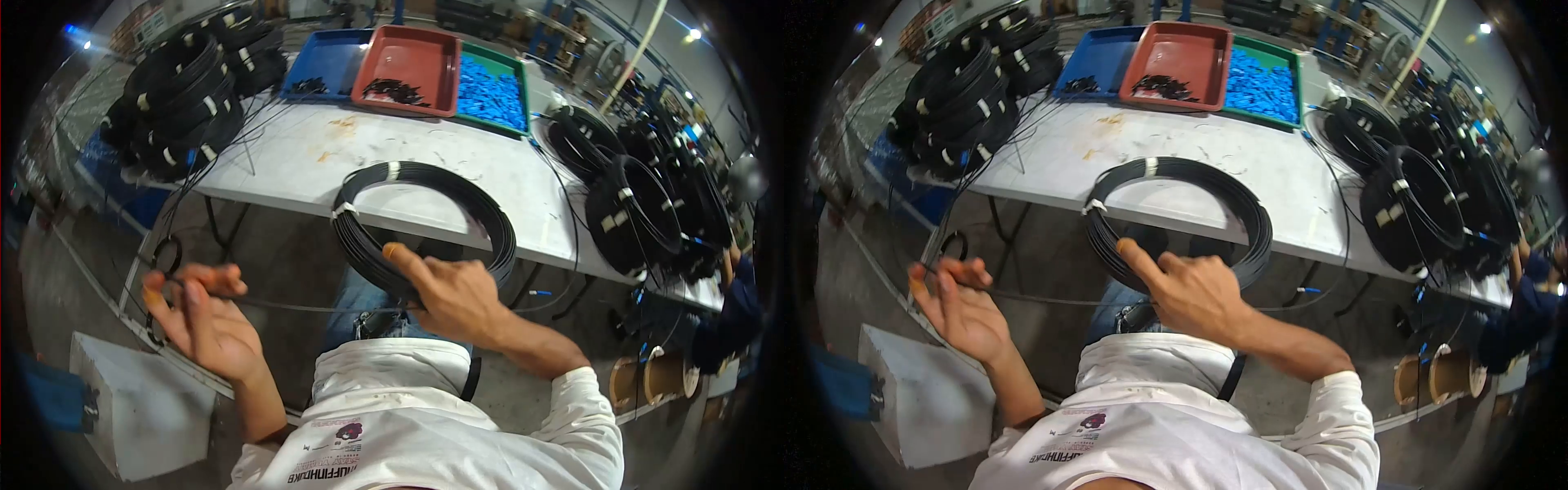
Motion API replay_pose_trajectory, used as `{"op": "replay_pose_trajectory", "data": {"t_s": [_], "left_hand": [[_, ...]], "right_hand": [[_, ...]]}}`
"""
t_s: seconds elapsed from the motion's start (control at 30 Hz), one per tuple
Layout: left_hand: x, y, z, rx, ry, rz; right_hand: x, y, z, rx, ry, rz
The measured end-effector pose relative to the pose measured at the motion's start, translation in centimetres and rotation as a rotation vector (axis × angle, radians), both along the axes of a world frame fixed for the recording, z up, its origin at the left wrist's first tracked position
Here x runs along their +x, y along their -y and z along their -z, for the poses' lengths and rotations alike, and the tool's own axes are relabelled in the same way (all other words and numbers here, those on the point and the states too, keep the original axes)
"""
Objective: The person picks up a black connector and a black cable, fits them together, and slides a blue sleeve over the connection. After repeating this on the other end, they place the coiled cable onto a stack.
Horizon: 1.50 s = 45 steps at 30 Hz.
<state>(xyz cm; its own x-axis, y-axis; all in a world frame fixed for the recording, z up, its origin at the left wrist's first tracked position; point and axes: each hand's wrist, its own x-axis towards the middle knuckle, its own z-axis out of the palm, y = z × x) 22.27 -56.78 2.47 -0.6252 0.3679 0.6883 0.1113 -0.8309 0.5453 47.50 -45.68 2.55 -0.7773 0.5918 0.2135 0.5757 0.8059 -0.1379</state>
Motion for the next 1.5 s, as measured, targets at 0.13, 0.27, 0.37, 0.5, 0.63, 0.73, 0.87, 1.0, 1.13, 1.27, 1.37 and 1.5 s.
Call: {"op": "replay_pose_trajectory", "data": {"t_s": [0.13,0.27,0.37,0.5,0.63,0.73,0.87,1.0,1.13,1.27,1.37,1.5], "left_hand": [[-0.8,-4.7,-7.4,0.013,-0.012,0.181],[1.9,-9.7,-9.8,-0.114,-0.109,0.181],[6.4,-9.6,-3.9,-0.426,-0.045,0.516],[12.6,-8.1,7.1,-0.706,0.032,1.425],[21.0,-8.9,8.5,-0.794,0.700,2.071],[24.3,-11.0,6.5,-0.443,1.032,1.782],[18.6,-14.8,1.1,-0.391,1.109,1.352],[14.8,-16.2,-2.7,-0.362,0.873,0.970],[12.3,-17.2,-3.2,-0.446,0.498,0.738],[12.0,-18.7,-2.7,-0.353,0.417,0.684],[10.6,-18.8,-0.3,-0.443,0.060,0.535],[9.8,-19.1,1.2,-0.422,-0.095,0.423]], "right_hand": [[3.3,-0.6,-6.4,0.028,-0.501,0.080],[6.8,-4.2,-11.3,-0.175,-1.108,-0.046],[8.3,-4.5,-14.4,-0.150,-1.251,-0.080],[8.6,-4.4,-19.3,-0.027,-1.361,-0.195],[5.8,-2.9,-23.1,0.174,-1.377,0.054],[7.1,-3.5,-24.2,0.305,-1.452,-0.005],[11.7,-2.1,-23.4,-0.049,-1.437,-0.174],[15.1,-2.5,-20.2,-0.247,-1.469,-0.143],[14.2,-2.5,-14.8,-0.420,-1.594,-0.075],[12.2,-3.1,-10.6,-0.441,-1.647,0.110],[11.6,-3.8,-7.4,-0.598,-1.779,0.074],[11.1,-4.3,-5.1,-0.597,-1.740,0.183]]}}
